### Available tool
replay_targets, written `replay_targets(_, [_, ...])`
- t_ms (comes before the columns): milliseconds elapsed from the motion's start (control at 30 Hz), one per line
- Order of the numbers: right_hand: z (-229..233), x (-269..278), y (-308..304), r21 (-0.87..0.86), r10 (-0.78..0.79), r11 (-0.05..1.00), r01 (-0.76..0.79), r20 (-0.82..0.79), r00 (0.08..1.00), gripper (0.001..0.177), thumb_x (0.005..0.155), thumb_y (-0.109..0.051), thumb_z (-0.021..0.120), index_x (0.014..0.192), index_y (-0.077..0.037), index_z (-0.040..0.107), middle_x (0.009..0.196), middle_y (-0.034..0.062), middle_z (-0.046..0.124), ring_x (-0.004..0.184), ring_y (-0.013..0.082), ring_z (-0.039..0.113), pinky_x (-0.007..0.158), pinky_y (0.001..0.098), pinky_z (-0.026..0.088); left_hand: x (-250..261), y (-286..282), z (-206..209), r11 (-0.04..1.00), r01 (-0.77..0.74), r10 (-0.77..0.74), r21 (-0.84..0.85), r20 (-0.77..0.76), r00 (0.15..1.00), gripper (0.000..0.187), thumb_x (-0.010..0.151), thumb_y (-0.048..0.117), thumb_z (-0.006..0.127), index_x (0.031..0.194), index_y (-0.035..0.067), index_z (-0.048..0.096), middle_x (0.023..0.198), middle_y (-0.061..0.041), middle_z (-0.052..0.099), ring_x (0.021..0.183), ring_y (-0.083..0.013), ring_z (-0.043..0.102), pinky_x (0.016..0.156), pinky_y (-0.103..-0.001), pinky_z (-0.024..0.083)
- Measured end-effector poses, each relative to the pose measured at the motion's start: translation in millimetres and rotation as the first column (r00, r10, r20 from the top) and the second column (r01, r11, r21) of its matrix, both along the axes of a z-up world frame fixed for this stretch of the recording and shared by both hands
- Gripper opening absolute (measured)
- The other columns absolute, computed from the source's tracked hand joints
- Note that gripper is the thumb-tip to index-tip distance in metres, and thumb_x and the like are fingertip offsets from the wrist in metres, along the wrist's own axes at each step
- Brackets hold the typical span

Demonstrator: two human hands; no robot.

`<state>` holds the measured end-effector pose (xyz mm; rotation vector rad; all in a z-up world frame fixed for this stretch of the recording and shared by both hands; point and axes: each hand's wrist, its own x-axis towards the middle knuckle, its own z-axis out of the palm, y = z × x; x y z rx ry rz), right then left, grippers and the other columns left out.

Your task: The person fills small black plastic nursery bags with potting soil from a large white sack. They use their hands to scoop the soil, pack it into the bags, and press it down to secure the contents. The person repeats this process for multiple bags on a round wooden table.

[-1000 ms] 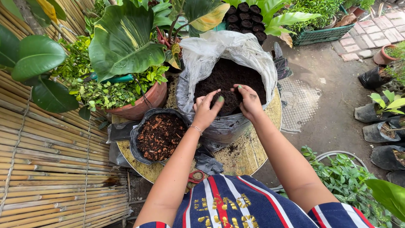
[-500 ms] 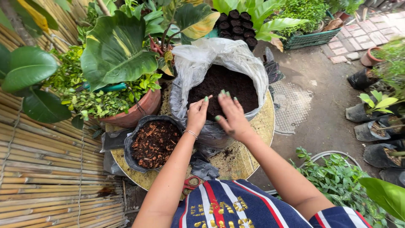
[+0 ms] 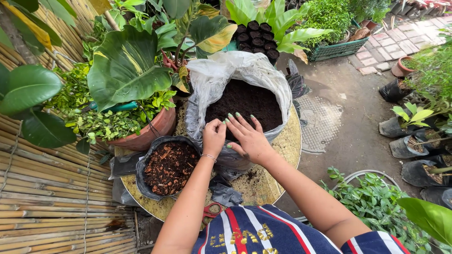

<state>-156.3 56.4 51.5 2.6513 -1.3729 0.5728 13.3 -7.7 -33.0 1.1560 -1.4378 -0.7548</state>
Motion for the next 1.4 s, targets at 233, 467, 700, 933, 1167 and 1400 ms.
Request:
replay_targets(233, [-7.7,3.2,0.5,0.01,-0.033,0.999,0.033,-0.005,0.999,0.07,0.099,-0.052,0.052,0.153,-0.009,0.042,0.163,0.0078,0.039,0.152,0.0251,0.033,0.12,0.0514,0.019,-1.6,8.5,5.5,0.994,-0.049,0.056,-0.102,0.07,0.996,0.026,0.096,0.015,0.064,0.076,0.001,0.056,0.073,-0.008,0.057,0.076,-0.0246,0.055,0.071,-0.039,0.046])
replay_targets(467, [-1.8,-2.5,0.2,-0.023,-0.058,0.998,0.057,-0.025,0.998,0.074,0.098,-0.055,0.05,0.155,-0.008,0.041,0.162,0.0093,0.04,0.151,0.0245,0.033,0.12,0.0537,0.018,-1.1,7.4,3.0,0.993,-0.085,0.092,-0.086,0.075,0.993,0.028,0.097,0.017,0.066,0.076,0.002,0.055,0.073,-0.007,0.056,0.077,-0.0241,0.054,0.072,-0.039,0.047])
replay_targets(700, [0.5,-9.6,0.1,0.035,-0.074,0.997,0.073,0.039,0.997,0.071,0.099,-0.052,0.053,0.153,-0.008,0.042,0.162,0.0112,0.041,0.152,0.0251,0.032,0.121,0.0538,0.016,-12.5,4.4,47.3,0.969,-0.079,0.104,-0.235,0.096,0.99,0.032,0.089,0.019,0.072,0.113,0.0,0.064,0.1,-0.01,0.071,0.09,-0.025,0.057,0.083,-0.038,0.049])
replay_targets(933, [-1.0,-19.6,-2.0,0.305,-0.387,0.916,0.26,0.502,0.773,0.054,0.097,-0.035,0.064,0.143,-0.007,0.057,0.133,0.0172,0.063,0.121,0.0305,0.061,0.1,0.041,0.045,-12.5,-36.7,24.5,0.993,0.115,-0.12,0.038,0.191,0.974,0.034,0.093,0.028,0.073,0.116,0.003,0.074,0.104,-0.013,0.079,0.098,-0.0228,0.074,0.092,-0.034,0.055])
replay_targets(1167, [-25.4,-14.5,-22.6,0.467,-0.467,0.864,0.187,0.607,0.644,0.037,0.098,-0.032,0.064,0.12,-0.002,0.071,0.092,0.0208,0.074,0.082,0.0277,0.074,0.074,0.035,0.055,-10.8,-32.6,32.9,0.955,0.068,-0.12,0.288,0.167,0.979,0.035,0.092,0.034,0.073,0.111,0.006,0.077,0.102,-0.015,0.078,0.091,-0.0228,0.076,0.085,-0.034,0.056])
replay_targets(1400, [-31.2,-3.4,-47.3,0.455,-0.417,0.884,0.107,0.663,0.622,0.038,0.099,-0.036,0.06,0.114,-0.003,0.073,0.093,0.0203,0.075,0.084,0.0284,0.076,0.074,0.0353,0.056,-13.9,-26.3,33.2,0.965,-0.047,0.011,0.257,0.138,0.99,0.036,0.096,0.035,0.069,0.111,0.003,0.077,0.1,-0.014,0.08,0.088,-0.02,0.076,0.084,-0.032,0.056])
